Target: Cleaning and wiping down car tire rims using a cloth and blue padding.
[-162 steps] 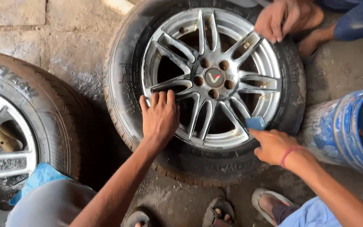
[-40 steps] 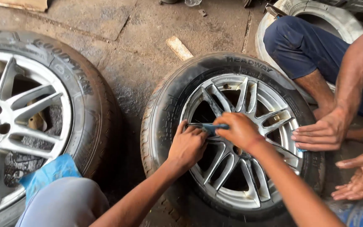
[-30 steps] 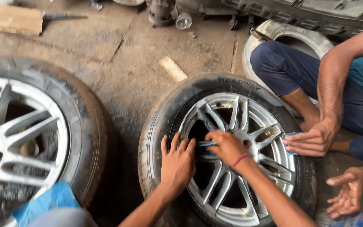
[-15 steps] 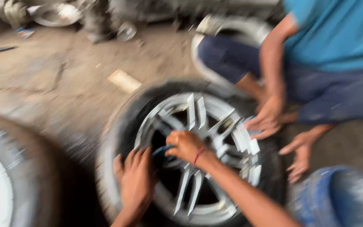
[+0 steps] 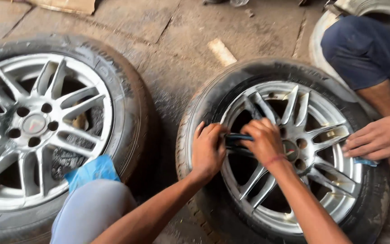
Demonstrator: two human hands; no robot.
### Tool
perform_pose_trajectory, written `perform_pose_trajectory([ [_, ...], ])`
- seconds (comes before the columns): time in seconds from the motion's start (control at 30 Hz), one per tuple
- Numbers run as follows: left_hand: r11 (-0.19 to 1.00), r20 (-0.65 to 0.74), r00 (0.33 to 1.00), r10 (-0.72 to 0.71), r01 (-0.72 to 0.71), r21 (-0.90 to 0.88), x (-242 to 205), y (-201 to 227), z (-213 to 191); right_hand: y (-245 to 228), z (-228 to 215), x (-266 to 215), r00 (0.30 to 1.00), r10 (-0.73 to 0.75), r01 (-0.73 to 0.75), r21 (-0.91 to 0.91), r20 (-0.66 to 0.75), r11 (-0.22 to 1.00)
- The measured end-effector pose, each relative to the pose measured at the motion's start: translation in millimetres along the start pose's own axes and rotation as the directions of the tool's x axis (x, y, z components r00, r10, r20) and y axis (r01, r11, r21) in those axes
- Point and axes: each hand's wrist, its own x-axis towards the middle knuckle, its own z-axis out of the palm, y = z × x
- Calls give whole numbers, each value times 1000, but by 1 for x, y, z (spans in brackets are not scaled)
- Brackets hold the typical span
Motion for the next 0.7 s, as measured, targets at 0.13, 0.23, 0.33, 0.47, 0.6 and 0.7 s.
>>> perform_pose_trajectory([
  [0.13, 998, -25, 998, 55, -55, 14, 8, 7, 2, 1, 8, 3, 997, -34, 41, -96, 74, 995],
  [0.23, 1000, 45, 999, 18, -19, 9, 8, 5, 0, 14, -21, -15, 996, 91, -91, -34, 0, 995],
  [0.33, 1000, 34, 999, 2, -2, 9, 9, 5, -5, 8, -20, -17, 985, 80, -93, -87, -152, 992],
  [0.47, 1000, 20, 1000, 4, -4, -21, 8, 5, -5, 13, 2, -26, 949, 312, -316, 122, 50, 941],
  [0.6, 1000, -4, 1000, 0, 0, -28, 11, 8, -6, -12, -5, -23, 921, 382, -342, 300, -82, 890],
  [0.7, 1000, 6, 1000, -10, 10, -21, 10, 9, -6, -29, -8, -18, 964, 267, -267, 77, 7, 961],
])
